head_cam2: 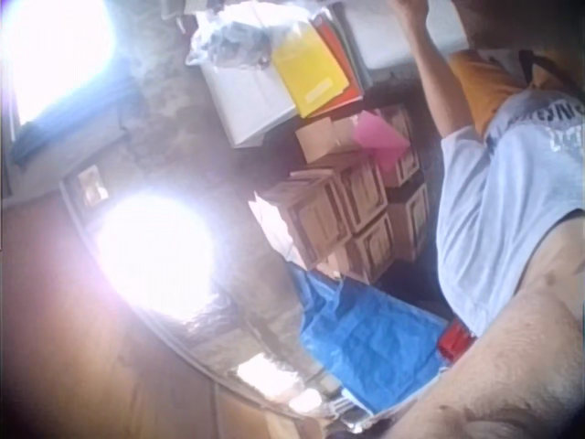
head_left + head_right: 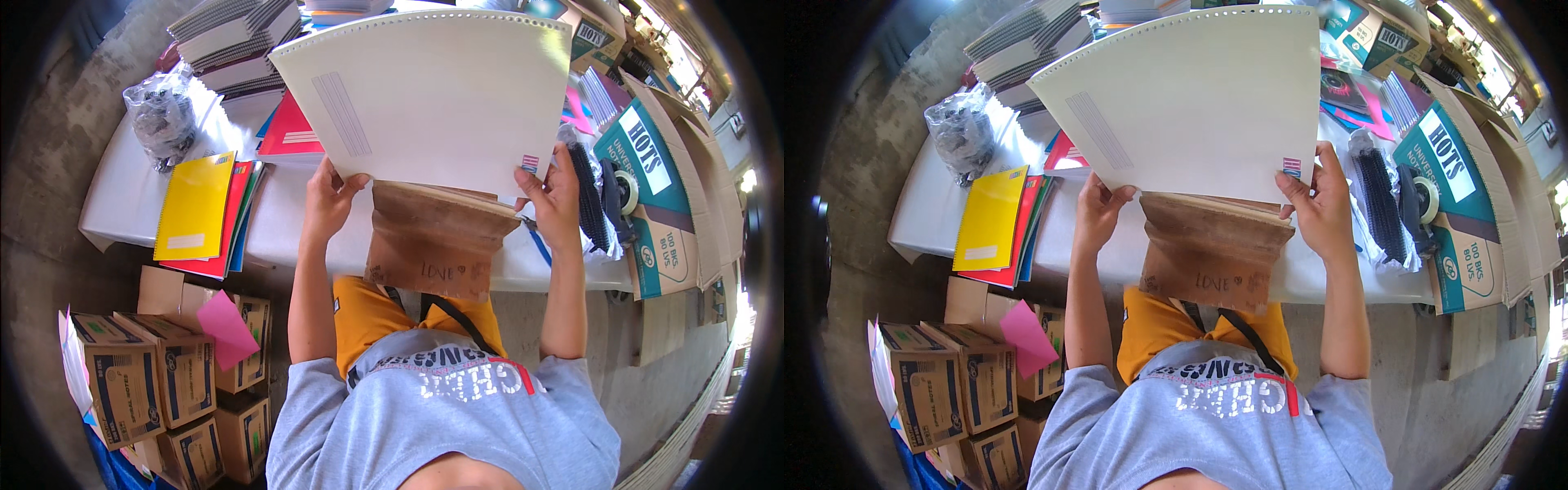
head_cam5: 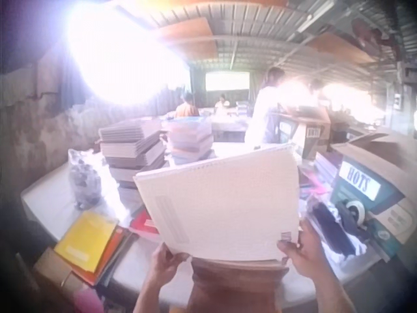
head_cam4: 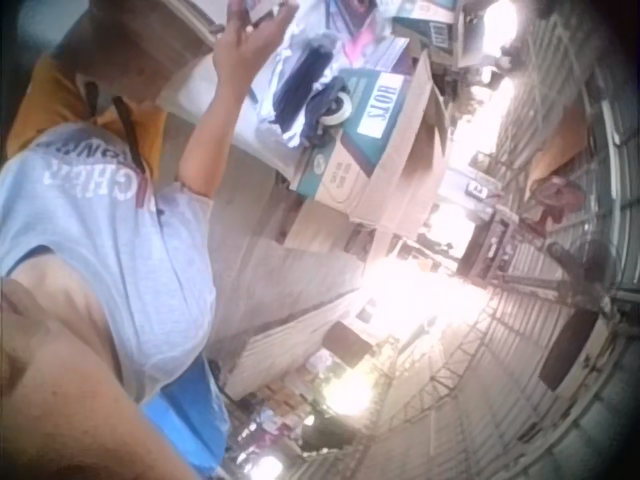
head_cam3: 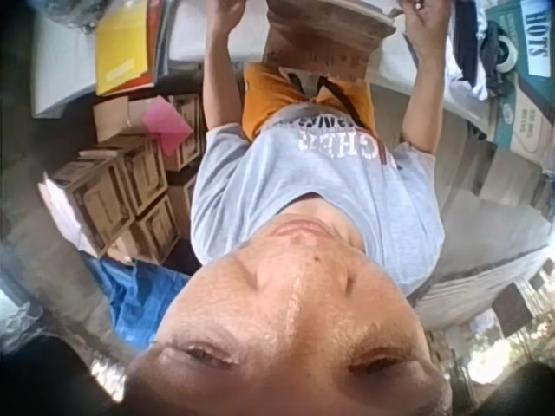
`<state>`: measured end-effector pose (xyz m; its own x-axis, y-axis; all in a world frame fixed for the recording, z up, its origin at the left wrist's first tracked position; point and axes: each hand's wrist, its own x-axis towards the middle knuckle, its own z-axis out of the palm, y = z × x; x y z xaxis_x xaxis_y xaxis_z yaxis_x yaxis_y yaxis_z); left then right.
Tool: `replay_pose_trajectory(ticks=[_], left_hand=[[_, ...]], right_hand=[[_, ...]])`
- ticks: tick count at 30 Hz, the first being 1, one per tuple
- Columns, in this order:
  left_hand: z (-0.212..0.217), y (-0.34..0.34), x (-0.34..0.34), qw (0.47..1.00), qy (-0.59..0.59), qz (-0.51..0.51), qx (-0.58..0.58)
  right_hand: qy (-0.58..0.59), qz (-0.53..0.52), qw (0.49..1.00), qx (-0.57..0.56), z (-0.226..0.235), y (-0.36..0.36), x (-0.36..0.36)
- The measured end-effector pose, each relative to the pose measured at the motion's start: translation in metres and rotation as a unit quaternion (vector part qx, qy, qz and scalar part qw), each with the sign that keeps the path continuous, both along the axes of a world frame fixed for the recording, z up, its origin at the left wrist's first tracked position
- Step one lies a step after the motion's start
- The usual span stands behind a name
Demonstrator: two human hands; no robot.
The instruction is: The person places spiral notebooks onto a jig, threads a spiral wire through the holes, and clips the excess wire using pliers.
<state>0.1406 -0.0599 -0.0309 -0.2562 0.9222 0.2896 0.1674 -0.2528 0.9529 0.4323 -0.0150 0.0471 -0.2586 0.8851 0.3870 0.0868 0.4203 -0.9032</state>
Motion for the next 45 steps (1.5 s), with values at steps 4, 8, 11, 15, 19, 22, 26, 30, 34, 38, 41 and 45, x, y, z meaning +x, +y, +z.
replay_pose_trajectory(ticks=[4, 8, 11, 15, 19, 22, 26, 30, 34, 38, 41, 45], left_hand=[[-0.010, 0.001, -0.001, 1.000, 0.020, -0.010, 0.010], [-0.027, -0.001, 0.001, 0.999, -0.004, -0.021, 0.029], [-0.046, -0.011, -0.001, 0.989, 0.139, 0.058, -0.007], [-0.077, -0.022, -0.009, 0.985, 0.142, 0.038, -0.089], [-0.083, -0.023, -0.014, 0.965, 0.233, 0.093, -0.079], [-0.051, -0.028, -0.005, 0.934, 0.299, 0.194, -0.014], [0.028, -0.039, 0.042, 0.843, 0.365, 0.345, 0.192], [0.078, -0.018, 0.118, 0.831, 0.416, 0.239, 0.282], [0.087, 0.007, 0.144, 0.839, 0.507, 0.120, 0.158], [0.075, 0.007, 0.149, 0.838, 0.524, 0.109, 0.108], [0.067, 0.008, 0.162, 0.815, 0.504, 0.205, 0.201], [0.064, 0.022, 0.177, 0.829, 0.499, 0.188, 0.170]], right_hand=[[-0.014, -0.001, 1.000, -0.007, -0.003, -0.002, 0.002], [-0.039, -0.011, 0.999, 0.025, -0.014, 0.001, 0.001], [-0.136, -0.012, 0.990, 0.042, -0.025, -0.002, 0.016], [-0.104, 0.100, 0.988, -0.051, -0.037, 0.000, 0.065], [-0.050, -0.032, 0.994, -0.095, -0.056, 0.058, 0.126], [-0.316, -0.301, 0.899, -0.036, -0.086, 0.127, 0.147], [-0.660, -0.369, 0.654, -0.001, -0.138, 0.154, 0.139], [-0.623, -0.345, 0.702, 0.018, -0.145, 0.164, 0.139], [-0.648, -0.385, 0.657, 0.008, -0.130, 0.161, 0.161], [-0.677, -0.320, 0.663, -0.029, -0.110, 0.169, 0.168], [-0.638, -0.271, 0.717, -0.068, -0.079, 0.186, 0.170], [-0.645, -0.163, 0.746, -0.031, -0.042, 0.210, 0.180]])
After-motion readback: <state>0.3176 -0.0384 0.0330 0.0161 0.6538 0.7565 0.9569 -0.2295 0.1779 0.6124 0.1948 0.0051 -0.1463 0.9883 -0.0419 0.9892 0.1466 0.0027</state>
